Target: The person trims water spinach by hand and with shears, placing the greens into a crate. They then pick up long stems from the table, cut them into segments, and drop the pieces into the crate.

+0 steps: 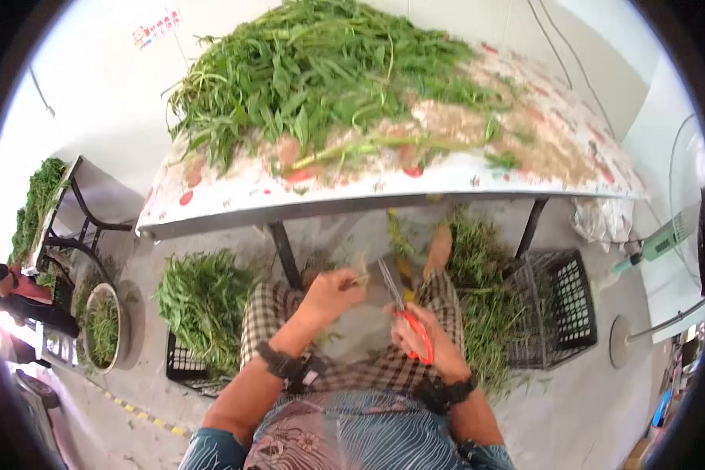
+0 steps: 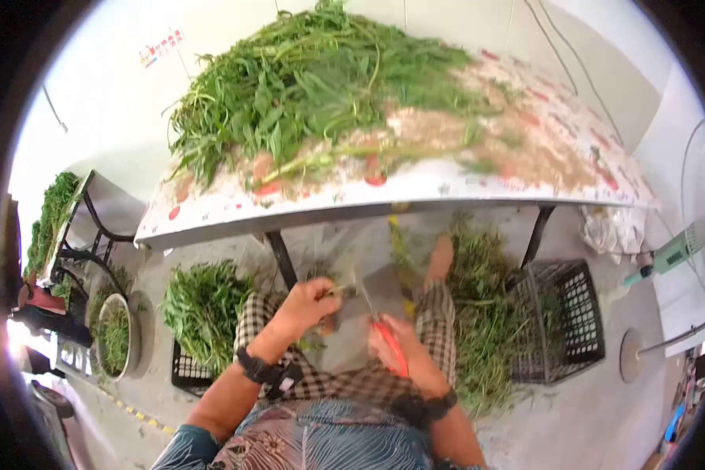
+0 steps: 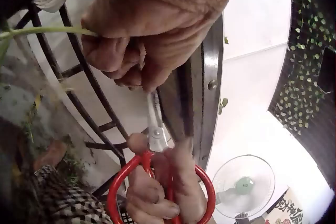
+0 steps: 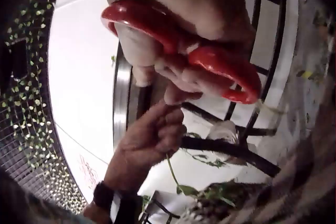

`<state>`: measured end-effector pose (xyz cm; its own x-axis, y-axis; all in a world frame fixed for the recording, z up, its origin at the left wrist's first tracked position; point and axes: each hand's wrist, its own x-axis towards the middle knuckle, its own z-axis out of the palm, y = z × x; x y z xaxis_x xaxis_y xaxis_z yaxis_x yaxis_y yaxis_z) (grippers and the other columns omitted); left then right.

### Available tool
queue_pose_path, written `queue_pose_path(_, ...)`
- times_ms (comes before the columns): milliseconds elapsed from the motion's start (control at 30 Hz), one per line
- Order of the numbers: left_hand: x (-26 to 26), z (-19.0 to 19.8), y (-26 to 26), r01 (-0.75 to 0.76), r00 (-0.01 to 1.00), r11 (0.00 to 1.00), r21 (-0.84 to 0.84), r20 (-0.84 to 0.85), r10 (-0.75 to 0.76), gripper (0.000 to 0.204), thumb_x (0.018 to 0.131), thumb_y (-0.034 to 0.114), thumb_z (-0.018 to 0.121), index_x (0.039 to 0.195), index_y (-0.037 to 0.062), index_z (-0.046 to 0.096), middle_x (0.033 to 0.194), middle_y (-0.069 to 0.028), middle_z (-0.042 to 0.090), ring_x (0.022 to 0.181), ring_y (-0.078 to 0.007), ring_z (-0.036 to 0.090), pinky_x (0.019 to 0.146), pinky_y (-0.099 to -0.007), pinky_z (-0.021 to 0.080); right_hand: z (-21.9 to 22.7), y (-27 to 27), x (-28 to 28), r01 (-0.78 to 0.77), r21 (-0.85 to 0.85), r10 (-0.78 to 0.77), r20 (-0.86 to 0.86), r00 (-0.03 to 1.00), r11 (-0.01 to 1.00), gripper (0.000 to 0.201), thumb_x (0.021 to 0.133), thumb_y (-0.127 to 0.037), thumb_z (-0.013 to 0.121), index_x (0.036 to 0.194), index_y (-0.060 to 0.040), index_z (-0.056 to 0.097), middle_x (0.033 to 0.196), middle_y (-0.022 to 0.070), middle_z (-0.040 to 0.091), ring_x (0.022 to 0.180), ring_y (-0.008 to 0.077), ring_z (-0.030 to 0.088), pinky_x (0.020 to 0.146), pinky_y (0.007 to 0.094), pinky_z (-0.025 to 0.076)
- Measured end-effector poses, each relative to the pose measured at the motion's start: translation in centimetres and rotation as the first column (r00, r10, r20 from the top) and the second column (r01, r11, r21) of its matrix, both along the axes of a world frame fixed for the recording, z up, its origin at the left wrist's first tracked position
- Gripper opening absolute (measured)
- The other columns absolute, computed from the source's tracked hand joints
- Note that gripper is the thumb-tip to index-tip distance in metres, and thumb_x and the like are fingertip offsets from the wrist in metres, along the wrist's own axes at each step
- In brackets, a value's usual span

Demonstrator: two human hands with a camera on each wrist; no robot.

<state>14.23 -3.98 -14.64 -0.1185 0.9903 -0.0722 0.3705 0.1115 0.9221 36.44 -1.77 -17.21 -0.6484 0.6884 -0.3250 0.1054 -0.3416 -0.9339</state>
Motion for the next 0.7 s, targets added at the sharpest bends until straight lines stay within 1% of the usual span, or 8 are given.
queue_pose_path(100, -0.7, 0.8, 0.0, -0.003, 0.995, 1.000, -0.009, 0.103, 0.004, 0.016, 0.087, 0.017, 0.056, 0.088, 0.0008, 0.059, 0.068, 0.0000, 0.054, 0.055, -0.0065, 0.048, 0.048, -0.0234, 0.040, 4.3, 1.5, 2.0, -0.100, -0.122, 0.076, -0.189, 0.979, 0.987, 0.055, 0.081, -0.038, 0.067, 0.116, 0.0009, 0.049, 0.075, 0.0036, 0.057, 0.058, 0.0045, 0.048, 0.049, 0.0188, 0.038)
queue_pose_path(233, -1.5, 1.6, -0.4, 0.049, 0.874, 0.996, -0.078, 0.485, -0.005, 0.018, 0.091, 0.019, 0.053, 0.091, 0.0023, 0.059, 0.068, 0.0003, 0.054, 0.049, -0.0039, 0.040, 0.044, -0.0206, 0.033, 11.5, 2.1, 4.6, -0.086, 0.227, 0.132, -0.199, 0.971, 0.970, 0.079, 0.074, -0.056, 0.067, 0.121, 0.0036, 0.044, 0.085, 0.0085, 0.063, 0.064, 0.0068, 0.048, 0.055, 0.0206, 0.041)
queue_pose_path(300, -1.5, 2.6, -0.4, 0.044, 0.844, 0.997, -0.064, 0.537, -0.003, 0.022, 0.094, 0.023, 0.051, 0.092, 0.0025, 0.059, 0.068, 0.0008, 0.054, 0.047, -0.0029, 0.036, 0.042, -0.0189, 0.029, 15.0, 2.7, 4.8, 0.148, 0.250, -0.089, -0.234, 0.968, 0.957, 0.087, 0.066, -0.062, 0.070, 0.116, 0.0046, 0.046, 0.082, 0.0115, 0.065, 0.061, 0.0084, 0.051, 0.054, 0.0207, 0.041)
queue_pose_path(333, -1.5, 3.0, -0.6, 0.054, 0.832, 0.997, -0.047, 0.554, -0.019, 0.023, 0.094, 0.024, 0.051, 0.092, 0.0025, 0.058, 0.068, 0.0010, 0.054, 0.047, -0.0030, 0.037, 0.042, -0.0189, 0.029, 15.8, 3.9, 4.9, 0.205, 0.462, -0.073, -0.288, 0.955, 0.863, 0.067, 0.072, -0.045, 0.074, 0.111, 0.0035, 0.049, 0.077, 0.0104, 0.065, 0.058, 0.0082, 0.052, 0.051, 0.0194, 0.041)
queue_pose_path(400, -1.6, 4.0, -0.8, 0.070, 0.832, 0.998, 0.005, 0.551, -0.061, 0.025, 0.094, 0.026, 0.050, 0.093, 0.0023, 0.058, 0.069, 0.0011, 0.054, 0.047, -0.0032, 0.037, 0.042, -0.0190, 0.030, 18.1, 6.5, 4.2, 0.373, 0.552, -0.337, -0.171, 0.926, 0.746, 0.027, 0.079, -0.002, 0.059, 0.106, -0.0017, 0.055, 0.071, 0.0060, 0.061, 0.056, 0.0073, 0.054, 0.050, 0.0190, 0.042)
queue_pose_path(533, -1.4, 6.2, -1.2, 0.077, 0.831, 0.992, 0.101, 0.544, -0.120, 0.027, 0.095, 0.026, 0.048, 0.091, 0.0019, 0.058, 0.069, 0.0012, 0.055, 0.048, -0.0034, 0.039, 0.043, -0.0190, 0.031, 21.9, 9.6, -0.5, 0.150, 0.921, -0.353, -0.015, 0.936, 0.360, 0.026, 0.081, -0.006, 0.058, 0.107, -0.0021, 0.054, 0.076, 0.0065, 0.061, 0.064, 0.0153, 0.058, 0.056, 0.0267, 0.045)
queue_pose_path(667, -1.6, 7.5, -1.6, 0.059, 0.796, 0.986, 0.159, 0.589, -0.143, 0.027, 0.095, 0.027, 0.048, 0.090, 0.0021, 0.057, 0.070, 0.0013, 0.055, 0.051, -0.0036, 0.042, 0.045, -0.0186, 0.034, 22.6, 12.7, -5.5, -0.229, 0.971, -0.473, 0.171, 0.864, -0.066, 0.027, 0.080, -0.010, 0.061, 0.106, -0.0064, 0.055, 0.084, 0.0097, 0.065, 0.074, 0.0247, 0.063, 0.063, 0.0329, 0.047)
queue_pose_path(700, -1.7, 7.9, -1.8, 0.066, 0.805, 0.985, 0.160, 0.574, -0.147, 0.028, 0.095, 0.027, 0.048, 0.090, 0.0023, 0.057, 0.070, 0.0013, 0.055, 0.051, -0.0036, 0.042, 0.045, -0.0184, 0.034, 22.4, 13.5, -6.4, -0.265, 0.961, -0.450, 0.203, 0.870, -0.078, 0.027, 0.078, -0.008, 0.061, 0.104, -0.0071, 0.055, 0.082, 0.0121, 0.064, 0.074, 0.0282, 0.062, 0.063, 0.0362, 0.047)
